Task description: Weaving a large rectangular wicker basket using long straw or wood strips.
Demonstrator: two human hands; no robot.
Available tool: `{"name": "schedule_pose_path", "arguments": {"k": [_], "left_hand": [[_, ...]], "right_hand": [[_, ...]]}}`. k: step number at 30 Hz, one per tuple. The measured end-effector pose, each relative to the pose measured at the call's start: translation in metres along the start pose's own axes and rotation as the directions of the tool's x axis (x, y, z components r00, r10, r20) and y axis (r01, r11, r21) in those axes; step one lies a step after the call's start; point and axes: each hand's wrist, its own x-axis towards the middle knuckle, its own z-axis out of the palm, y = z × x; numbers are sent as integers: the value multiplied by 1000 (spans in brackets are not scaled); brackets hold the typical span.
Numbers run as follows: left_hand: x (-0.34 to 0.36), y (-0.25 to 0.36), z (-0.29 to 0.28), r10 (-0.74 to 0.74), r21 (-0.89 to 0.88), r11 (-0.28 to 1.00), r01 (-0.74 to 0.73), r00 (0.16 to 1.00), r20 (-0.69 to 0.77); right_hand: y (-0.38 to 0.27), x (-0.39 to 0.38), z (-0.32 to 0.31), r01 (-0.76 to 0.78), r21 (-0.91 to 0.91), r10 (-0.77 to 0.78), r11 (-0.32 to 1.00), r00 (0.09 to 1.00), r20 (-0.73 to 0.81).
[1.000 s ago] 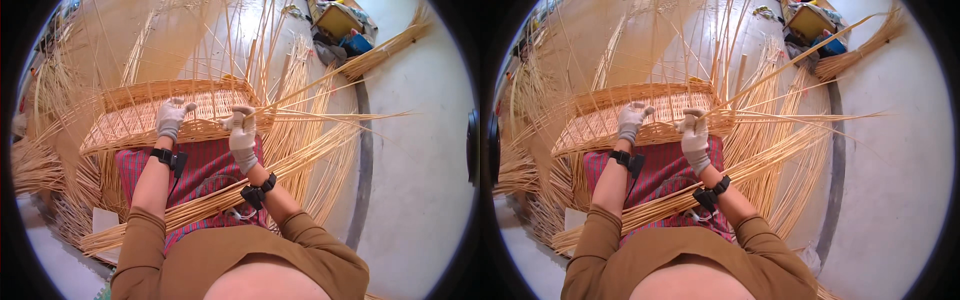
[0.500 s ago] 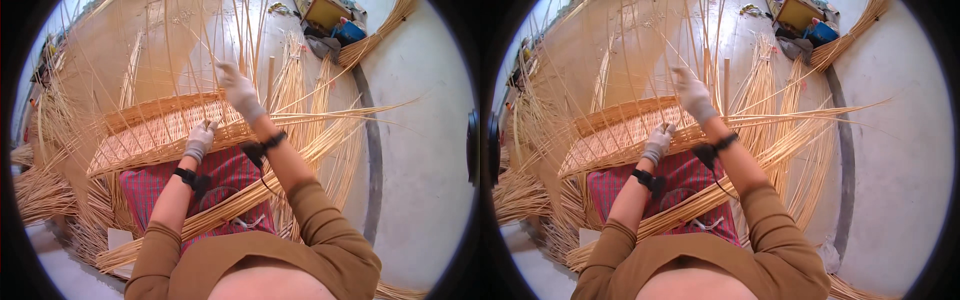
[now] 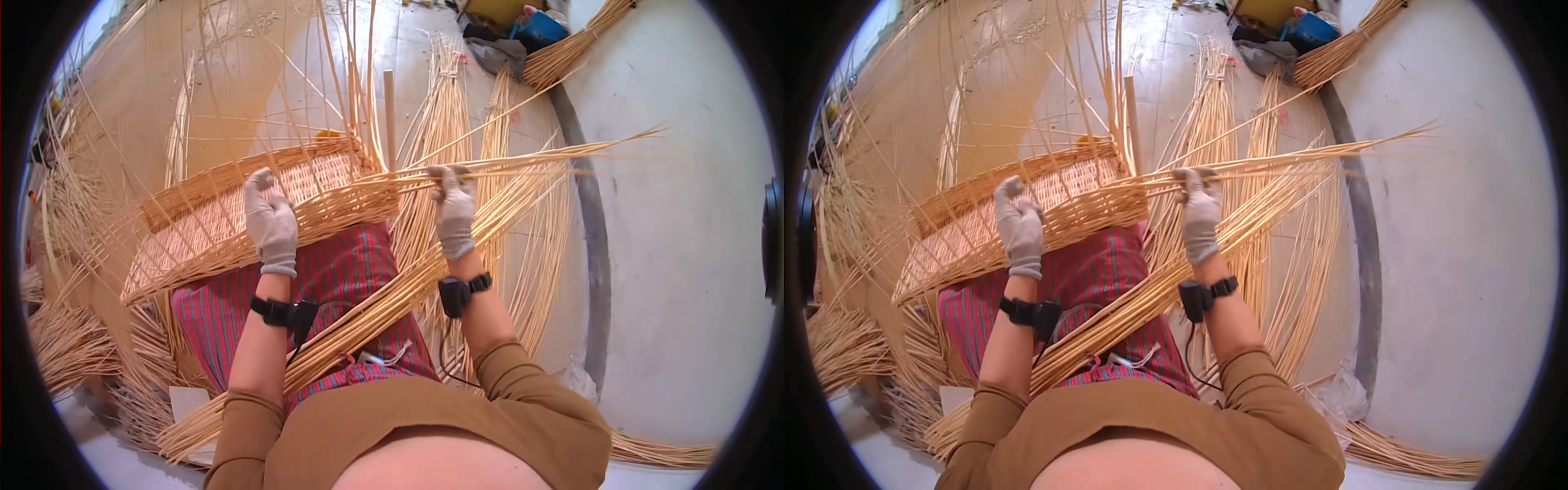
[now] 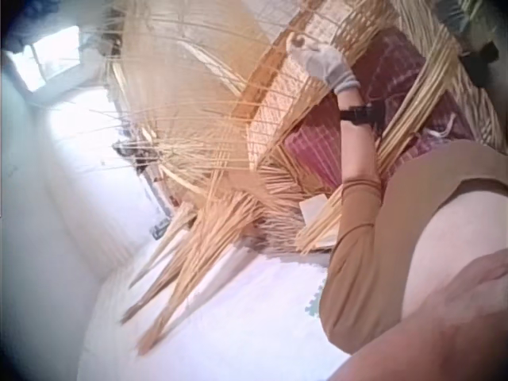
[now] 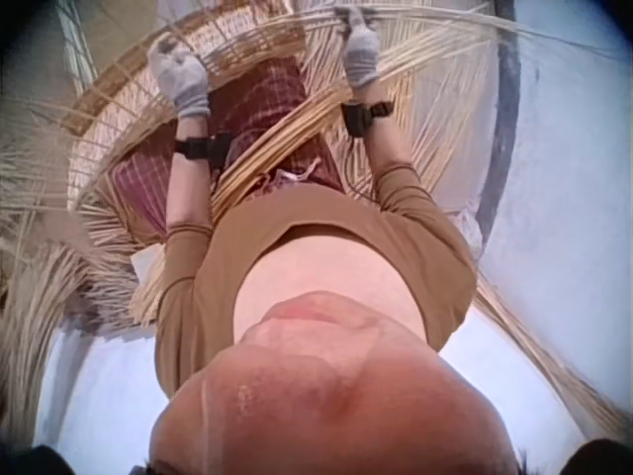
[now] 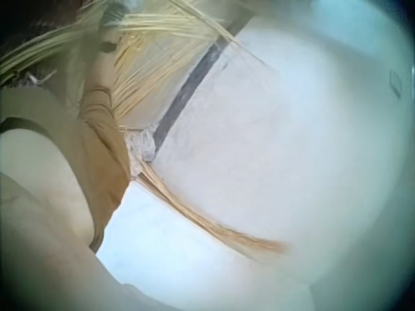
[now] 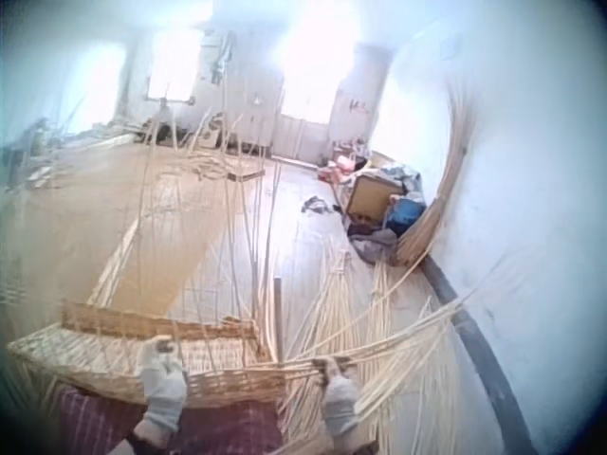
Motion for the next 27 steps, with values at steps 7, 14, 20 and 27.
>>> {"name": "schedule_pose_path", "arguments": {"k": [7, 14, 20, 27], "left_hand": [[11, 11, 98, -175, -254, 928, 273, 920, 351], [15, -3, 97, -180, 1, 984, 181, 978, 103], [3, 11, 92, -202, -135, 963, 234, 955, 216], [-26, 11, 89, 634, 545, 582, -604, 756, 161]], "right_hand": [[-47, 50, 38, 235, -537, -139, 810, 967, 215], [-37, 165, 168, 456, -561, -105, 691, 831, 546], [-22, 121, 0, 6, -180, -58, 984, 957, -284], [-26, 110, -4, 201, -428, -238, 881, 971, -33]]}}
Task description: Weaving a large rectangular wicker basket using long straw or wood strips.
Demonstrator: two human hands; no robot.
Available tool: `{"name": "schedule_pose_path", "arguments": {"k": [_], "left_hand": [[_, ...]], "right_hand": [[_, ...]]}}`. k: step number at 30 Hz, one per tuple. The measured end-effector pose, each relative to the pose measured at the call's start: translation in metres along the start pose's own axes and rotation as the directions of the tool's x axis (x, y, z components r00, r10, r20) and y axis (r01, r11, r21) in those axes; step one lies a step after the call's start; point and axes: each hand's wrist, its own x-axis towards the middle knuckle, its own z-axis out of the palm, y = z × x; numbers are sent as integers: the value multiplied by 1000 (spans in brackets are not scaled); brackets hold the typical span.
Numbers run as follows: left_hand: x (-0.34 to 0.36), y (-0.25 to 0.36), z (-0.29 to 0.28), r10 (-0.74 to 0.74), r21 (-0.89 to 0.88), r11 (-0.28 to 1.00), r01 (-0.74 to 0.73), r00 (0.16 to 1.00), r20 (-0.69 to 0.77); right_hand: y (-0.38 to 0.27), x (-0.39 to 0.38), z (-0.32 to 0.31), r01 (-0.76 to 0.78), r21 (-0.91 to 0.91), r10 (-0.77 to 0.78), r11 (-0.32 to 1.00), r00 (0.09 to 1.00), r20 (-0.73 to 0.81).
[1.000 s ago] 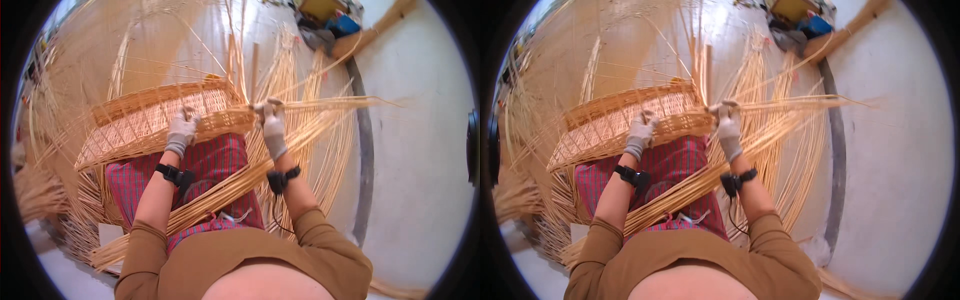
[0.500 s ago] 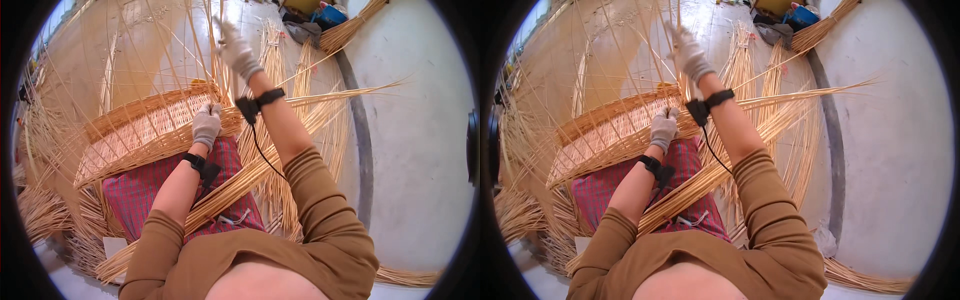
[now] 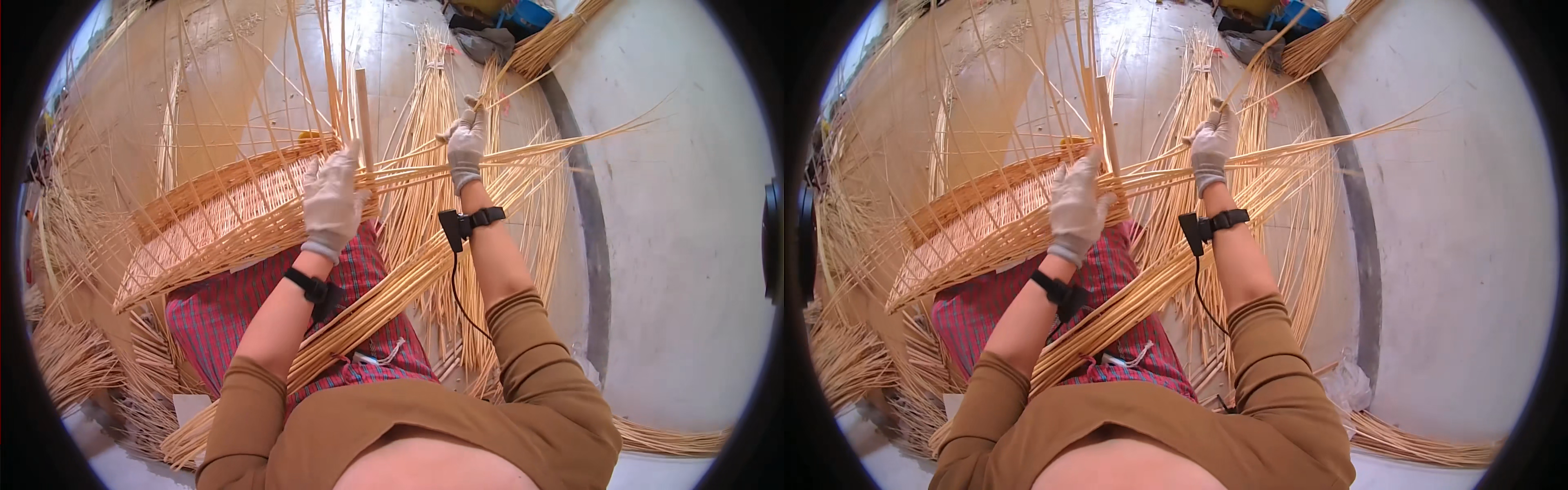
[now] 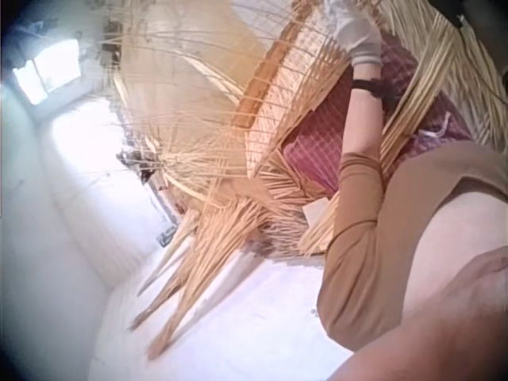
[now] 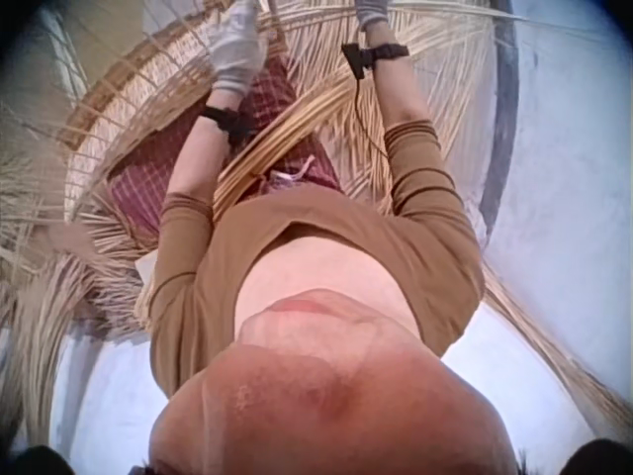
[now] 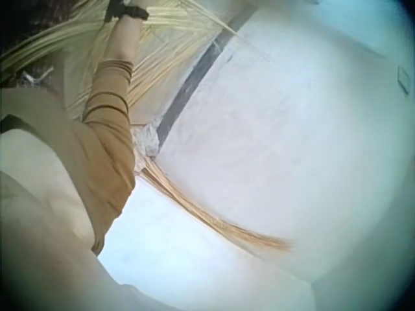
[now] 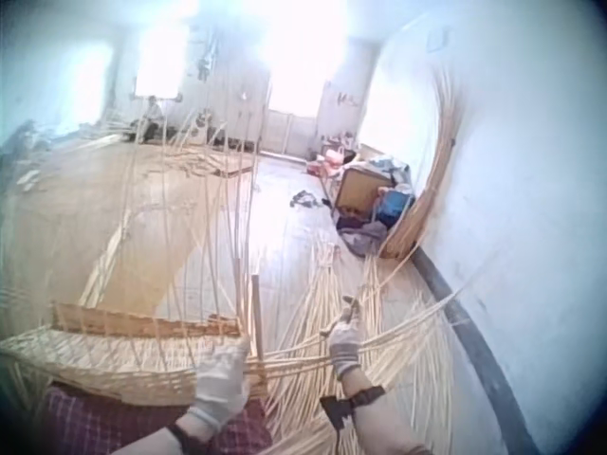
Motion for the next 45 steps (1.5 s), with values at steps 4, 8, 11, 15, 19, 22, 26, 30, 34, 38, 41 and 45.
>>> {"name": "schedule_pose_path", "arguments": {"k": [4, 8, 11, 15, 19, 22, 26, 30, 34, 38, 41, 45], "left_hand": [[8, 4, 6, 46, 152, 984, -91, 959, 278], [6, 7, 12, -13, 23, 1000, 7, 965, 260], [7, -8, 6, -77, 22, 997, 75, 986, 145], [-6, -59, -28, -638, -916, -69, 395, 689, 345], [-4, -88, -58, -445, -852, 211, 479, 823, 352], [54, -73, -56, -393, -750, 461, 474, 867, 306], [159, -14, -12, -41, -576, 813, 83, 995, 87], [158, -7, 0, 0, -500, 836, 225, 912, 411], [29, -49, -59, 112, -624, 764, 163, 919, 378], [-127, -79, -157, 213, -471, 845, 253, 649, 730], [-209, -88, -213, -13, -106, 848, 519, 220, 975], [-234, -78, -234, -384, 151, 828, 541, 348, 855]], "right_hand": [[-92, -72, 17, 11, 182, -47, 983, 980, 194], [-103, -176, 107, 318, 93, -293, 943, 669, 683], [-71, -156, 116, 232, -12, -157, 973, 693, 703], [-37, -60, 77, 44, -396, 228, 917, 757, 612], [-24, -46, 72, 260, -713, 473, 652, 595, 650], [-22, -77, 83, 302, -800, 403, 518, 739, 539], [-16, -103, 94, 311, -862, 111, 399, 917, 382], [-1, -87, 99, 228, -909, 77, 350, 959, 271], [7, -67, 96, 185, -869, 287, 460, 895, 342], [-31, -98, 87, 302, -618, -161, 725, 948, 274], [-82, -174, 82, 513, -505, -158, 694, 793, 589], [-122, -289, 89, 492, -163, 303, 855, -219, 928]]}}
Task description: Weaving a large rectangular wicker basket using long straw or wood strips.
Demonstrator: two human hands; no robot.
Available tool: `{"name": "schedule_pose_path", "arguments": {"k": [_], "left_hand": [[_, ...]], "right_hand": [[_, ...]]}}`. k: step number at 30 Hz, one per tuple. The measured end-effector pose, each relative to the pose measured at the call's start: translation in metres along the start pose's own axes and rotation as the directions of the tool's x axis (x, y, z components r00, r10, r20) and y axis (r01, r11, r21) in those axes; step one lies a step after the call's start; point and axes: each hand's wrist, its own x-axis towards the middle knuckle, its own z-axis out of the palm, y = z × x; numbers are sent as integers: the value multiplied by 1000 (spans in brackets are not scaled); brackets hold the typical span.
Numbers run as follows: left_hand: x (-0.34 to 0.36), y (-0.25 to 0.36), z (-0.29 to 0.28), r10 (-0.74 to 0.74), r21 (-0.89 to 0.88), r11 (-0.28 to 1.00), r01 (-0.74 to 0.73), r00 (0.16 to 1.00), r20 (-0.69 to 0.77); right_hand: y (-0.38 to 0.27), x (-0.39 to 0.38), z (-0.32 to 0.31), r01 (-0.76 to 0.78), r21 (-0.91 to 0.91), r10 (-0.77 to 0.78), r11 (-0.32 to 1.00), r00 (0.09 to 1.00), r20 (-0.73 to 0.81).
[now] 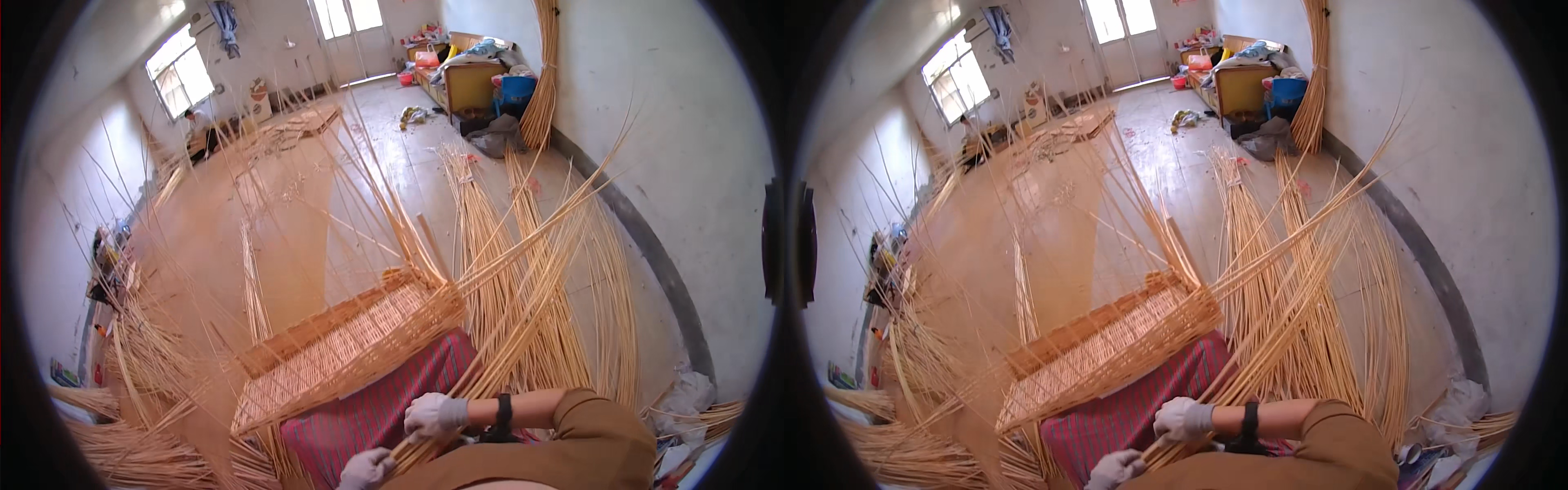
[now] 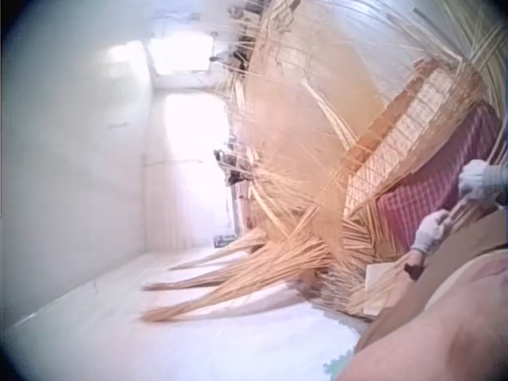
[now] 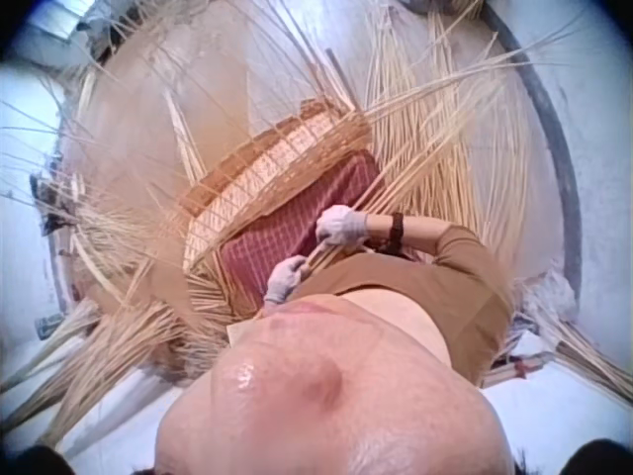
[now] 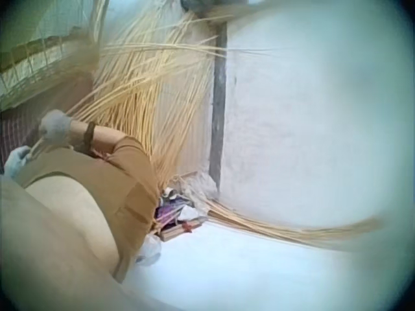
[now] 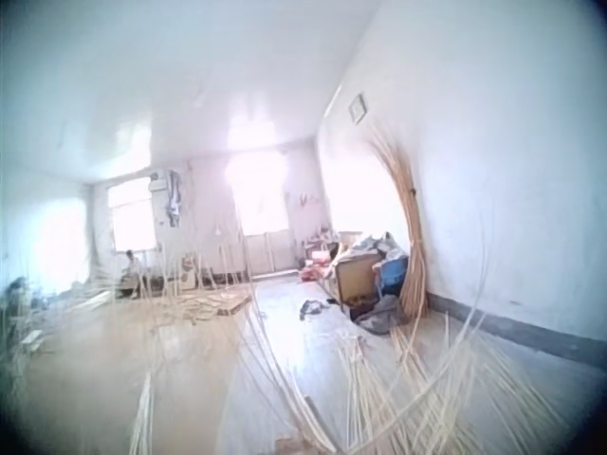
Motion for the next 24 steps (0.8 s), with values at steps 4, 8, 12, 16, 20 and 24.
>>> {"name": "schedule_pose_path", "arguments": {"k": [4, 8, 12, 16, 20, 24], "left_hand": [[-8, 11, -10, 382, 128, 923, -363, 827, -412], [-43, -21, -25, 351, 189, 936, -296, 757, -552], [-88, -75, -58, 294, 325, 944, -63, 607, -738], [-112, -88, -97, 50, 114, 983, 147, 381, -923], [-79, -66, -97, 402, 330, 912, -245, 361, -842], [-59, -105, -110, 148, -109, 840, -532, 418, -896]], "right_hand": [[7, 11, 33, -94, -115, 59, 989, 960, -274], [50, -34, 3, -95, 108, 133, 990, 892, -433], [53, -71, -46, -321, -176, 3, 931, 488, -873], [-8, -19, -31, -174, 271, 314, 947, 317, -895], [-81, 69, 7, 140, 955, 268, 259, 940, -211], [-93, 112, -12, 542, 708, 167, 453, 729, -664]]}}
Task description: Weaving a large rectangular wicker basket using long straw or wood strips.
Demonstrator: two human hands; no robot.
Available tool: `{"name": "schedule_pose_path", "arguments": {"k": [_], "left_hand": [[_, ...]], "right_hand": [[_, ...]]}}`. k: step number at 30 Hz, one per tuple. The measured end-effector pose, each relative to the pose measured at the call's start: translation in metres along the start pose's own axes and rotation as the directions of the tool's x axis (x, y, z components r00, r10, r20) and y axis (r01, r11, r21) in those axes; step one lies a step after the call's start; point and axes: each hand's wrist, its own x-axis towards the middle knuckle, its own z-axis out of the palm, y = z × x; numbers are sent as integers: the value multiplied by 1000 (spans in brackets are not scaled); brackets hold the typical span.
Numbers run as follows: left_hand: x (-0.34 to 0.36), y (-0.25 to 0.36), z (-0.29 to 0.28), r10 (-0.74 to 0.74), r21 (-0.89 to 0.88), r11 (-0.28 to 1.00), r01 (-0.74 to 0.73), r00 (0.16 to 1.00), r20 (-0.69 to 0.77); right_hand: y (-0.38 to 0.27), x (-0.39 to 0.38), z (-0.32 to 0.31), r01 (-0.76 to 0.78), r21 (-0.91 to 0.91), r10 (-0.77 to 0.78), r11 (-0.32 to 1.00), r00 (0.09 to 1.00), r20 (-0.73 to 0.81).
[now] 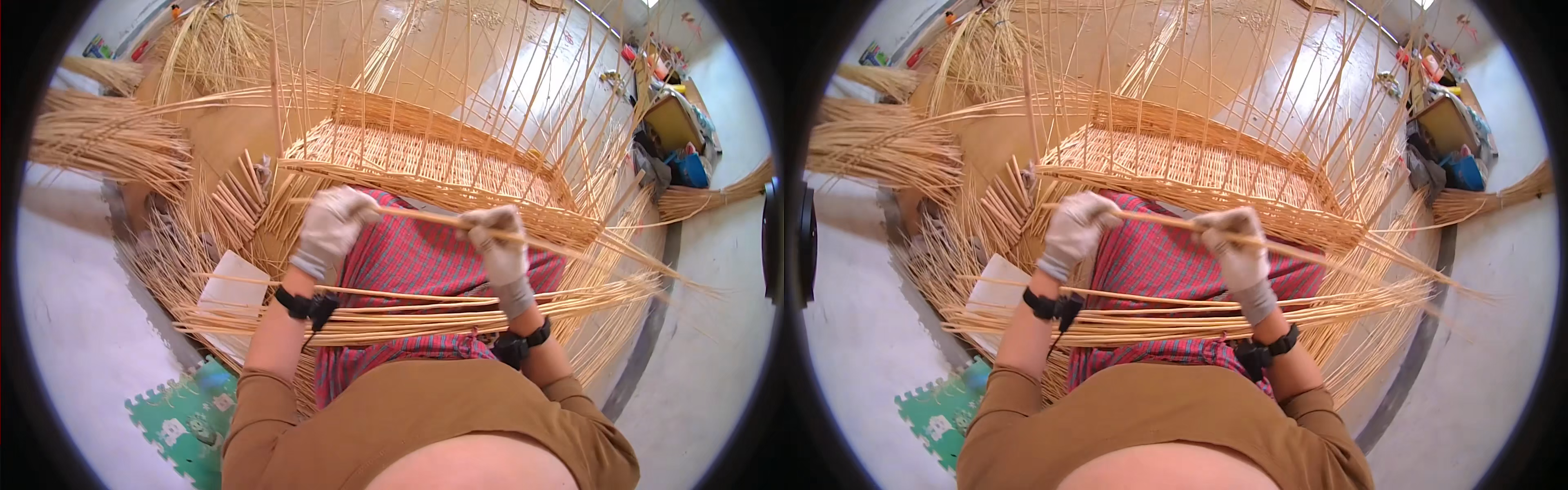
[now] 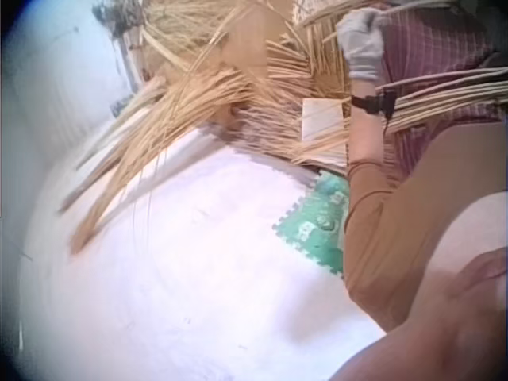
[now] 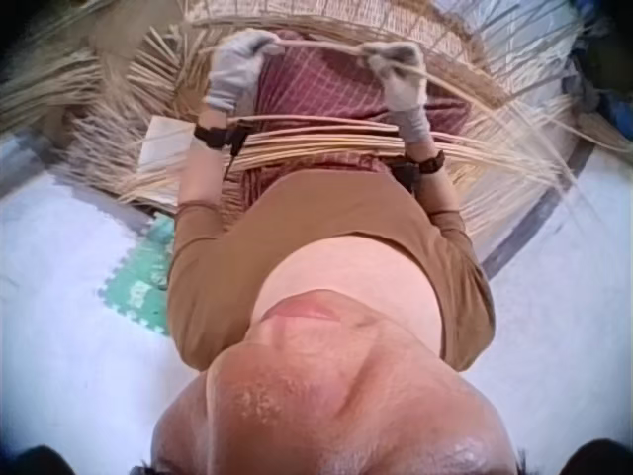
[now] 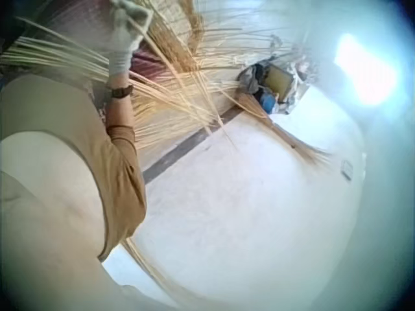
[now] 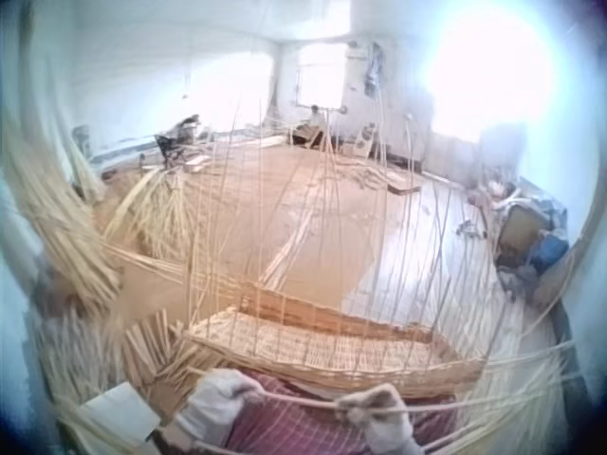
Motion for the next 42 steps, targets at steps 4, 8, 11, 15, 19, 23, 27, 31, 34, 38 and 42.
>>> {"name": "schedule_pose_path", "arguments": {"k": [4, 8, 11, 15, 19, 23, 27, 31, 34, 38, 42], "left_hand": [[36, -58, -56, -187, 609, 783, 128, 982, 34], [64, -97, -58, -525, 790, 554, 261, 847, 89], [63, -120, -54, -383, 652, 715, 252, 922, 63], [56, -141, -54, -410, 525, 785, 328, 911, 43], [53, -134, -44, -197, 356, 915, 191, 980, -22], [68, -113, -2, -34, 321, 934, 155, 936, -351], [90, -114, 31, -627, 333, 743, 581, 778, 43], [92, -124, 18, -733, -9, 654, 757, 636, 241], [87, -126, 12, -648, -248, 608, 755, 652, 394], [80, -125, 31, -657, -382, 606, 698, 709, 255], [71, -122, 54, -724, -372, 618, 692, 686, 73]], "right_hand": [[6, 40, -20, 17, -80, -38, 997, 965, -261], [23, 51, -33, 4, 54, 19, 999, 904, -428], [33, 42, -34, 27, -33, -40, 999, 869, -494], [53, 24, -34, -60, -29, 39, 998, 879, -476], [79, 16, -39, -76, 80, 105, 994, 865, -490], [86, 15, -46, -117, 150, 176, 982, 859, -481], [86, 16, -45, -192, 136, 235, 972, 822, -519], [91, 39, -53, -228, 55, 221, 972, 808, -546], [79, 76, -67, -223, -5, 189, 975, 836, -515], [25, 144, -50, -182, -761, 25, 623, 977, -213], [5, 251, 52, 112, -778, -65, 619, 994, 92]]}}
